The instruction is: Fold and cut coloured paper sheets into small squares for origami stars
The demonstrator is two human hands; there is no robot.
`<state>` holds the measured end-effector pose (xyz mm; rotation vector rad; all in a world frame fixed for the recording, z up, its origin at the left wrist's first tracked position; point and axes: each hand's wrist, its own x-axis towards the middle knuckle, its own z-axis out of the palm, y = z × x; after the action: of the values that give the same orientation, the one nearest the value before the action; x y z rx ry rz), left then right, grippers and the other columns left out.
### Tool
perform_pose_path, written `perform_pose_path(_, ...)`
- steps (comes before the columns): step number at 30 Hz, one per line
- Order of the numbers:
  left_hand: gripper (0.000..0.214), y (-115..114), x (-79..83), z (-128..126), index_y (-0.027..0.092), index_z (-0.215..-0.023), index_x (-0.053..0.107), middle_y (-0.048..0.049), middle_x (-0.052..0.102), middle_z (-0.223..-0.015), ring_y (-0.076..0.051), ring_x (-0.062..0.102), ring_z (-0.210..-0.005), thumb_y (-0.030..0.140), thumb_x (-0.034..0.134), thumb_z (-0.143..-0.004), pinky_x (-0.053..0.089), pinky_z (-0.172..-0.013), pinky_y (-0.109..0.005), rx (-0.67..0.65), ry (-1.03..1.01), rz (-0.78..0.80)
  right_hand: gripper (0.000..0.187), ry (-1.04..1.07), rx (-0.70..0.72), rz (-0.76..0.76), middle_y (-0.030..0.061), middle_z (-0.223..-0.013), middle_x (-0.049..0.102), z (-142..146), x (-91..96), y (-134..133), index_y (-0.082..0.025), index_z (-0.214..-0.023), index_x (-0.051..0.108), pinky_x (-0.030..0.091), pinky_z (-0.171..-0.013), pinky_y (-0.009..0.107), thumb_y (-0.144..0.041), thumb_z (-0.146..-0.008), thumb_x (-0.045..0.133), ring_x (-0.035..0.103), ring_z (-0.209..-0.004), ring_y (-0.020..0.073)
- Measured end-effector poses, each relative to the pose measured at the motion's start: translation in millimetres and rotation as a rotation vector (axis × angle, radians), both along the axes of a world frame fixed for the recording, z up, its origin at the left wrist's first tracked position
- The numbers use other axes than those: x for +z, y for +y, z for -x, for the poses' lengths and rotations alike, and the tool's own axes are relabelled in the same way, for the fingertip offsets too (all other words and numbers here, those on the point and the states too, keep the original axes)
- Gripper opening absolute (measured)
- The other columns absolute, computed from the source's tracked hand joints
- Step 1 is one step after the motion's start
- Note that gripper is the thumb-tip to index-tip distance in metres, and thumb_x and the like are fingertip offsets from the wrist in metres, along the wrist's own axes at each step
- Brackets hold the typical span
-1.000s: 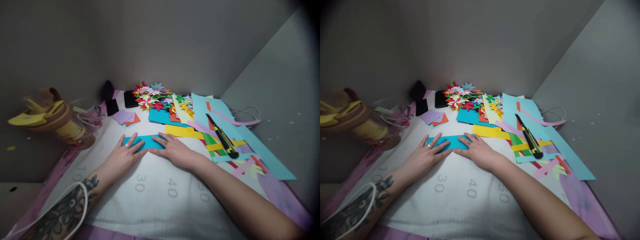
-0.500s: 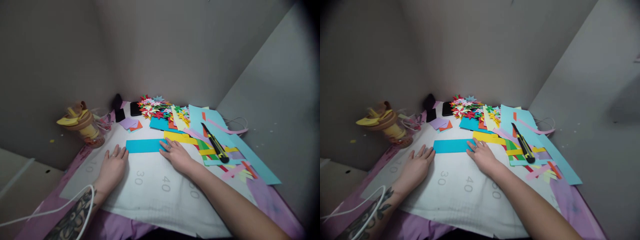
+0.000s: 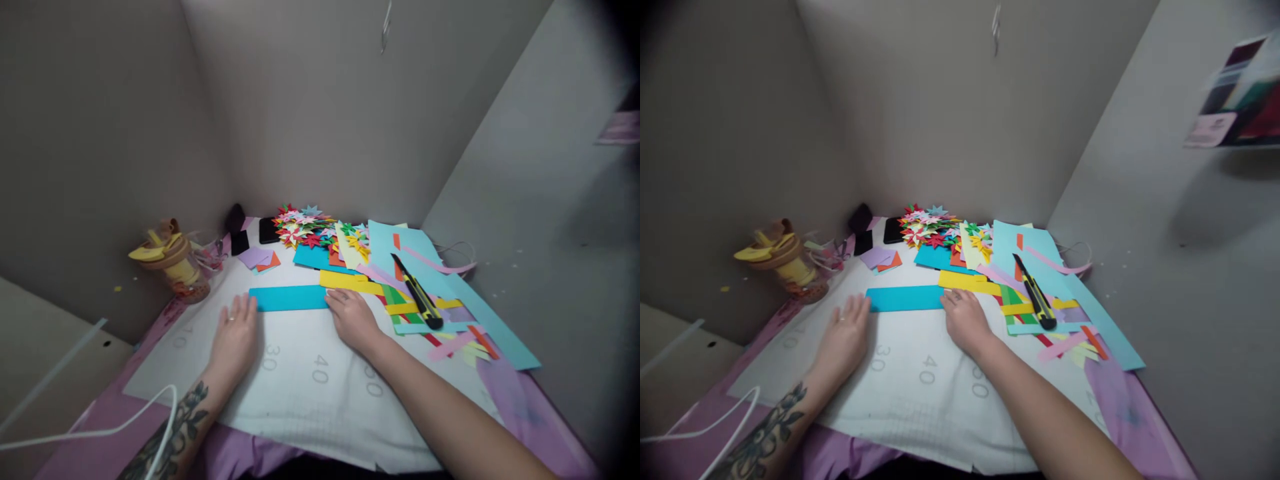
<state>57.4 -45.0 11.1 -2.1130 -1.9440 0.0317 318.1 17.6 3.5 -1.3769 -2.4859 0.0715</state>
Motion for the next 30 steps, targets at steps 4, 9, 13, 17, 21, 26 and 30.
perform_pose_path(4,0.055,22,-8.2,-28,0.01,-0.146,0.034,-0.013,0.03,-0.153,-0.029,0.024,-0.142,0.016,0.033,-0.091,0.029,-0.112,-0.049,-0.286,-0.189,0.211,0.05,0.084,0.138,0.127,0.0129,-0.146,0.044,36,-7.8,-6,-0.008,-0.14,0.045,0.03,-0.111,0.044,-0.027,-0.094,0.039,0.033,-0.138,0.0279)
perform_pose_path(9,0.059,38,-8.4,-29,0.01,-0.146,0.033,-0.0134,0.029,-0.153,-0.029,0.024,-0.142,0.035,0.038,-0.093,0.029,-0.112,-0.049,-0.329,-0.267,0.317,0.059,0.028,0.176,0.267,0.0112,-0.154,0.027,46,-8.4,-10,-0.011,-0.147,0.033,0.02,-0.115,0.05,-0.036,-0.094,0.038,0.021,-0.143,0.029)
perform_pose_path(13,0.055,42,-8.1,-6,0.008,-0.14,0.044,-0.0171,0.039,-0.148,-0.032,0.033,-0.138,0.037,0.039,-0.093,0.032,-0.11,-0.049,-0.238,-0.284,0.227,0.048,0.093,0.031,0.239,0.0119,-0.146,0.043,24,-8.4,0,-0.011,-0.137,0.049,0.026,-0.112,0.045,-0.03,-0.093,0.041,0.034,-0.137,0.0278)
perform_pose_path(17,0.044,56,1.8,11,0.013,-0.128,0.056,-0.0149,0.058,-0.131,-0.029,0.052,-0.12,0.034,0.045,-0.091,0.039,-0.102,-0.043,-0.243,-0.388,0.167,0.043,0.239,-0.091,0.166,0.0108,-0.128,0.059,11,-9.3,17,-0.014,-0.13,0.053,0.036,-0.102,0.037,-0.028,-0.09,0.048,0.048,-0.119,0.0244)
perform_pose_path(21,0.055,76,17.8,16,0.022,-0.125,0.054,-0.0096,0.062,-0.119,-0.029,0.054,-0.11,0.042,0.067,-0.075,0.042,-0.092,-0.042,-0.246,-0.434,0.301,0.044,0.258,-0.082,0.183,0.0093,-0.116,0.062,14,-10.8,28,-0.017,-0.123,0.057,0.037,-0.095,0.037,-0.029,-0.081,0.062,0.049,-0.11,0.0251)
perform_pose_path(26,0.029,87,21.7,18,0.022,-0.096,0.062,-0.005,0.066,-0.099,-0.026,0.057,-0.097,0.045,0.062,-0.077,0.04,-0.08,-0.036,-0.245,-0.417,0.379,0.011,0.231,-0.09,0.208,0.0018,-0.087,0.065,17,-11.6,35,-0.02,-0.083,0.064,0.036,-0.079,0.029,-0.028,-0.086,0.057,0.053,-0.088,0.0182)
perform_pose_path(30,0.033,82,14.6,21,0.021,-0.085,0.063,-0.006,0.065,-0.09,-0.024,0.057,-0.09,0.039,0.036,-0.092,0.038,-0.078,-0.036,-0.182,-0.389,0.316,0.027,0.204,-0.146,0.196,0.0027,-0.081,0.064,17,-10.6,36,-0.02,-0.074,0.062,0.033,-0.075,0.03,-0.026,-0.093,0.045,0.052,-0.083,0.0177)
